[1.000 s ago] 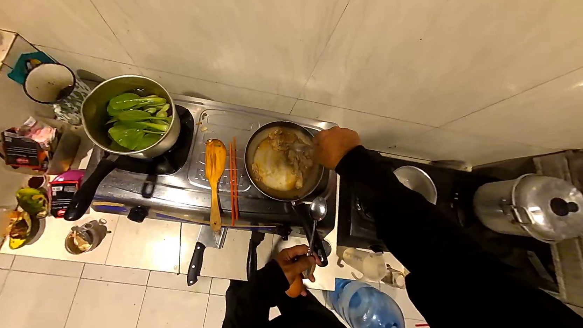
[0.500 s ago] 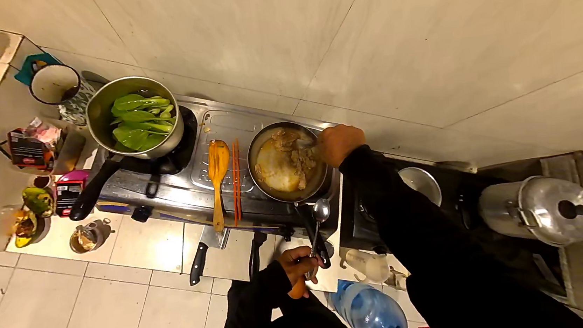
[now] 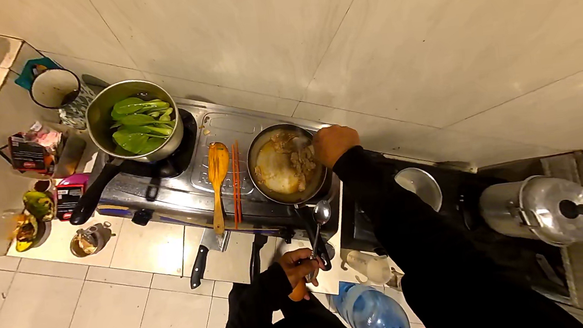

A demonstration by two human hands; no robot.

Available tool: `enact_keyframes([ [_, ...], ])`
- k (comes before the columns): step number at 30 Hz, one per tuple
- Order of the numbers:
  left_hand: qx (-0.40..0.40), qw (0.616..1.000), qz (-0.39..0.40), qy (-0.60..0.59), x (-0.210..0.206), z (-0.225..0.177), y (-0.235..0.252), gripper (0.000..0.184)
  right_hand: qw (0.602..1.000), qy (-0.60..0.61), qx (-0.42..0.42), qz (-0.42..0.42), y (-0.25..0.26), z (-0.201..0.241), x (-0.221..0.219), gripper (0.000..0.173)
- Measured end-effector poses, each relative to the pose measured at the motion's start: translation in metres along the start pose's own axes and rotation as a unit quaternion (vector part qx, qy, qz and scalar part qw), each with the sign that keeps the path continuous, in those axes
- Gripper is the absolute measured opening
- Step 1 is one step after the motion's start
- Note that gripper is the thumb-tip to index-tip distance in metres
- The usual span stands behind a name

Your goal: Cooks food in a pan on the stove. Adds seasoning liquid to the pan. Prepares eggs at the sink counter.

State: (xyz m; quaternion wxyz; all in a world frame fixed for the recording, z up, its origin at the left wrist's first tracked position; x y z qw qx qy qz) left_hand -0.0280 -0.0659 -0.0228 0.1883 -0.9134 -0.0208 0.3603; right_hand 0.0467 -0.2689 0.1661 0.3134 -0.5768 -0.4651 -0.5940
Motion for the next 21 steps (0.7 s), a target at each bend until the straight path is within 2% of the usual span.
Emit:
enact_keyframes([
  [1, 0.000, 1.000, -0.001, 0.000, 0.000, -0.001, 0.000, 0.018, 0.989, 0.035, -0.051, 0.135, 0.011, -0.019, -0.038, 0.033],
  [2, 0.001, 1.000, -0.002, -0.002, 0.000, -0.001, 0.000, 0.018, 0.957, 0.046, -0.108, 0.267, 0.024, -0.030, -0.066, 0.025],
  [3, 0.002, 1.000, -0.004, -0.005, -0.001, -0.001, 0.000, 0.018, 0.930, 0.042, -0.148, 0.333, 0.032, -0.035, -0.082, 0.021],
  [4, 0.003, 1.000, -0.003, -0.006, -0.001, -0.001, 0.001, 0.018, 0.920, 0.036, -0.169, 0.352, 0.035, -0.037, -0.088, 0.020],
  [16, 0.010, 1.000, -0.001, -0.004, -0.001, -0.002, -0.001, 0.018, 0.932, 0.039, -0.150, 0.326, 0.048, -0.023, -0.083, 0.020],
  [21, 0.012, 1.000, -0.001, -0.005, 0.000, 0.000, -0.001, 0.018, 0.935, 0.020, -0.106, 0.337, 0.050, -0.011, -0.078, 0.016],
])
Point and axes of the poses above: each hand's wrist, its own y-axis towards the middle knuckle, its own x-axis out of the back of the hand, z = x × y, the point moved 4 cm from there along y, towards the middle knuckle, and after that the axes turned 2 degrees about -y, right-handed, at the moved point
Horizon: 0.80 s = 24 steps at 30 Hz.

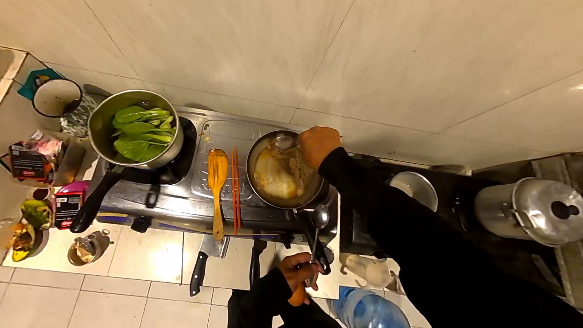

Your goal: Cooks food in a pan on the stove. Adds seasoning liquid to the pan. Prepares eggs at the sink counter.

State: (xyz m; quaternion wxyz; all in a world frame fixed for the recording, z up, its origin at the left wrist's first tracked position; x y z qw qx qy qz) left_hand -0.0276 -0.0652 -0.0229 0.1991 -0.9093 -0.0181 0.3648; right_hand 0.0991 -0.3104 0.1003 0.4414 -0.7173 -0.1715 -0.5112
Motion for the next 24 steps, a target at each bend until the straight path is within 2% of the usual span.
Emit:
enact_keyframes([
  [5, -0.001, 1.000, 0.006, 0.001, 0.000, 0.001, 0.001, 0.018, 0.997, -0.012, 0.074, 0.019, -0.023, 0.030, -0.013, 0.021],
  [7, -0.006, 1.000, 0.009, 0.000, 0.000, 0.000, 0.000, 0.018, 0.996, -0.004, 0.088, -0.017, -0.034, 0.029, -0.025, 0.017],
  [10, -0.006, 1.000, 0.002, 0.003, 0.000, -0.001, -0.002, 0.018, 0.997, 0.030, 0.044, -0.048, -0.040, 0.008, -0.023, 0.016],
  [12, 0.000, 1.000, -0.005, 0.003, 0.001, -0.001, -0.003, 0.018, 0.998, 0.039, -0.007, -0.039, -0.027, -0.004, -0.013, 0.021],
  [14, 0.004, 1.000, -0.004, 0.003, 0.002, 0.001, -0.002, 0.018, 0.998, 0.049, -0.023, -0.038, -0.013, -0.003, -0.012, 0.026],
  [19, -0.004, 1.000, 0.004, 0.015, 0.001, 0.001, -0.001, 0.020, 0.994, 0.043, 0.054, -0.079, -0.017, 0.024, -0.029, 0.031],
  [24, -0.007, 1.000, 0.008, 0.011, -0.001, 0.001, 0.002, 0.019, 0.979, 0.070, 0.133, -0.139, -0.032, 0.023, -0.044, 0.037],
])
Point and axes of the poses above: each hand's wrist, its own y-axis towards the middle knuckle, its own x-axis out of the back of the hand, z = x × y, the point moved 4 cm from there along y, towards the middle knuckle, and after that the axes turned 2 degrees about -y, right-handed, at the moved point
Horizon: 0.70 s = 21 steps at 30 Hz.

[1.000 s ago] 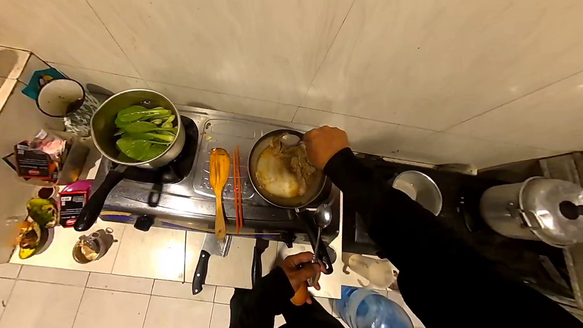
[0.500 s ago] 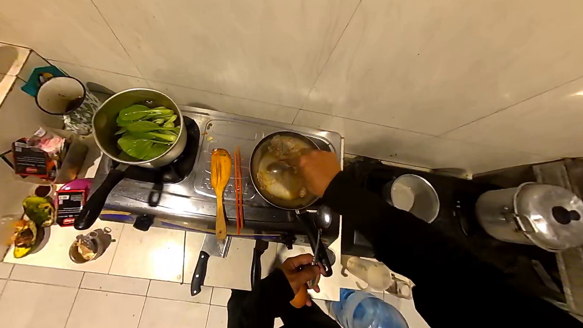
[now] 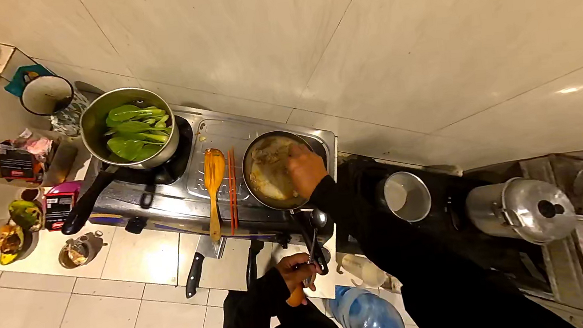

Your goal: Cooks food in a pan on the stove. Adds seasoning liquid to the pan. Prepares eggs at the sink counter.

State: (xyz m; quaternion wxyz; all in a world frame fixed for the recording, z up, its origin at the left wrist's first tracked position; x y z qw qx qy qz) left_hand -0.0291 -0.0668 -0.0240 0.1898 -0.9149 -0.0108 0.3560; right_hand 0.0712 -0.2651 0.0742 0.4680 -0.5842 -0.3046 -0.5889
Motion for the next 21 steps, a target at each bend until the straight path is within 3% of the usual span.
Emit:
enact_keyframes([
  [6, -0.001, 1.000, 0.007, -0.014, -0.001, 0.000, 0.002, 0.019, 0.999, 0.005, 0.028, 0.018, -0.016, 0.000, -0.004, 0.035],
  [12, -0.003, 1.000, 0.003, -0.007, 0.001, 0.002, 0.001, 0.020, 0.981, 0.002, -0.156, 0.116, -0.004, -0.037, 0.033, 0.029],
  [14, -0.002, 1.000, 0.004, -0.007, 0.001, 0.002, 0.001, 0.020, 0.975, -0.011, -0.180, 0.127, 0.004, -0.043, 0.039, 0.026],
  [21, -0.003, 1.000, 0.011, -0.014, 0.001, 0.003, 0.002, 0.019, 0.992, -0.021, -0.053, 0.114, -0.013, -0.006, 0.001, 0.027],
])
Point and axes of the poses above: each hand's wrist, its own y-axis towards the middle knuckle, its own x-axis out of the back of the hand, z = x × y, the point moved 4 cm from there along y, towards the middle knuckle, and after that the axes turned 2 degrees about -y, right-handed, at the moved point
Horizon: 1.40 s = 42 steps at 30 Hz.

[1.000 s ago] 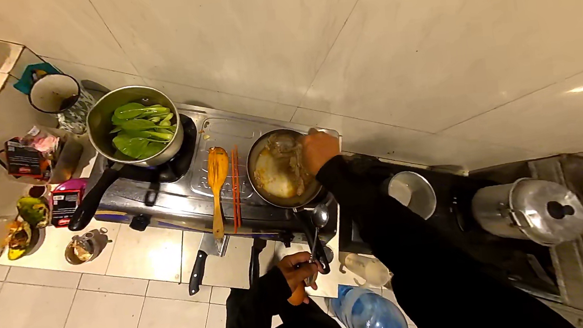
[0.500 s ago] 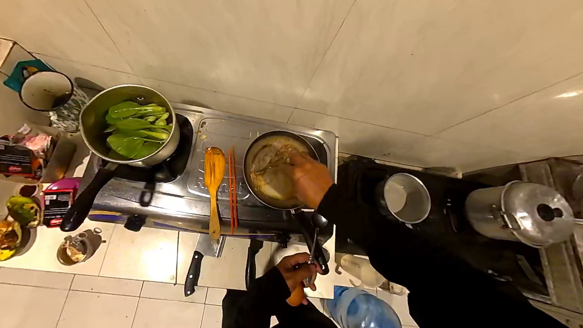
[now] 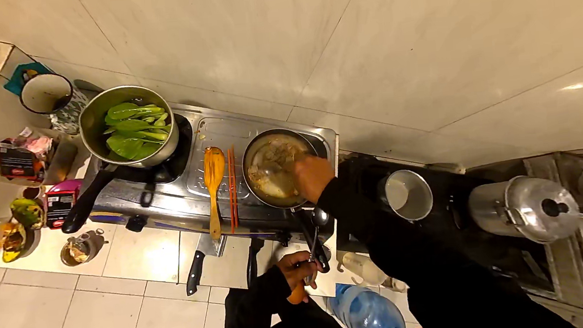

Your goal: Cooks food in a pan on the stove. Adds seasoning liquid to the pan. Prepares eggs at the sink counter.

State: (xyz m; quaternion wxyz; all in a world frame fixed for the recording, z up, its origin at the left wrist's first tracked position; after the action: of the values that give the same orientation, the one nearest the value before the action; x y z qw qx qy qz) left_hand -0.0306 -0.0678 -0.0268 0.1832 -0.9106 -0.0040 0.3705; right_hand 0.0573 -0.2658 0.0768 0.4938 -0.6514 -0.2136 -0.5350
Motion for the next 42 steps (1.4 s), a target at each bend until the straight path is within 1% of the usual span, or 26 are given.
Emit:
enact_keyframes([
  [2, -0.004, 1.000, -0.005, 0.005, -0.001, -0.002, -0.001, 0.019, 1.000, 0.028, -0.007, 0.009, -0.007, -0.005, 0.001, 0.027],
  [4, -0.003, 1.000, -0.010, 0.009, 0.000, -0.002, -0.001, 0.019, 0.998, 0.051, -0.048, 0.006, -0.008, -0.020, 0.008, 0.024],
  [7, 0.007, 1.000, -0.012, 0.014, 0.000, -0.002, -0.002, 0.020, 0.987, 0.021, -0.136, 0.084, 0.002, -0.036, 0.021, 0.027],
  [8, 0.010, 1.000, -0.014, 0.011, 0.000, -0.002, -0.002, 0.020, 0.983, 0.015, -0.150, 0.106, 0.005, -0.035, 0.021, 0.027],
  [10, 0.013, 1.000, -0.015, 0.005, -0.001, -0.002, -0.001, 0.020, 0.980, 0.025, -0.158, 0.116, 0.010, -0.031, 0.019, 0.026],
  [16, 0.004, 1.000, -0.011, 0.004, -0.002, -0.004, -0.001, 0.019, 0.979, 0.121, -0.155, 0.055, 0.037, -0.034, 0.008, 0.027],
  [19, 0.004, 1.000, -0.013, 0.003, -0.001, -0.003, -0.002, 0.019, 0.978, 0.163, -0.128, -0.008, 0.037, -0.037, 0.008, 0.029],
  [22, 0.005, 1.000, -0.014, 0.006, 0.000, -0.002, -0.003, 0.020, 0.986, 0.130, -0.078, -0.075, 0.021, -0.023, 0.012, 0.029],
  [25, 0.009, 1.000, -0.018, 0.011, 0.000, -0.002, -0.003, 0.019, 0.988, 0.107, -0.030, -0.110, 0.003, -0.010, 0.008, 0.028],
  [29, -0.005, 1.000, -0.011, 0.006, 0.001, 0.001, -0.002, 0.019, 0.987, 0.105, -0.017, -0.124, 0.001, -0.015, 0.005, 0.027],
  [32, 0.006, 1.000, -0.019, 0.017, 0.000, -0.002, -0.003, 0.019, 0.992, 0.090, -0.034, -0.076, 0.015, -0.016, -0.007, 0.031],
  [35, 0.012, 0.999, -0.026, 0.013, -0.001, -0.003, -0.005, 0.020, 0.992, 0.082, -0.065, -0.070, 0.025, -0.034, -0.004, 0.036],
  [37, 0.006, 1.000, -0.024, 0.004, 0.001, -0.002, -0.007, 0.019, 0.992, 0.064, -0.069, -0.087, 0.025, -0.048, -0.001, 0.034],
  [40, -0.002, 1.000, -0.020, -0.004, 0.002, 0.001, -0.008, 0.019, 0.992, 0.043, -0.059, -0.103, 0.018, -0.067, 0.005, 0.026],
  [42, -0.003, 1.000, -0.023, -0.004, 0.002, 0.000, -0.008, 0.018, 0.990, 0.049, -0.067, -0.118, 0.009, -0.076, 0.012, 0.026],
])
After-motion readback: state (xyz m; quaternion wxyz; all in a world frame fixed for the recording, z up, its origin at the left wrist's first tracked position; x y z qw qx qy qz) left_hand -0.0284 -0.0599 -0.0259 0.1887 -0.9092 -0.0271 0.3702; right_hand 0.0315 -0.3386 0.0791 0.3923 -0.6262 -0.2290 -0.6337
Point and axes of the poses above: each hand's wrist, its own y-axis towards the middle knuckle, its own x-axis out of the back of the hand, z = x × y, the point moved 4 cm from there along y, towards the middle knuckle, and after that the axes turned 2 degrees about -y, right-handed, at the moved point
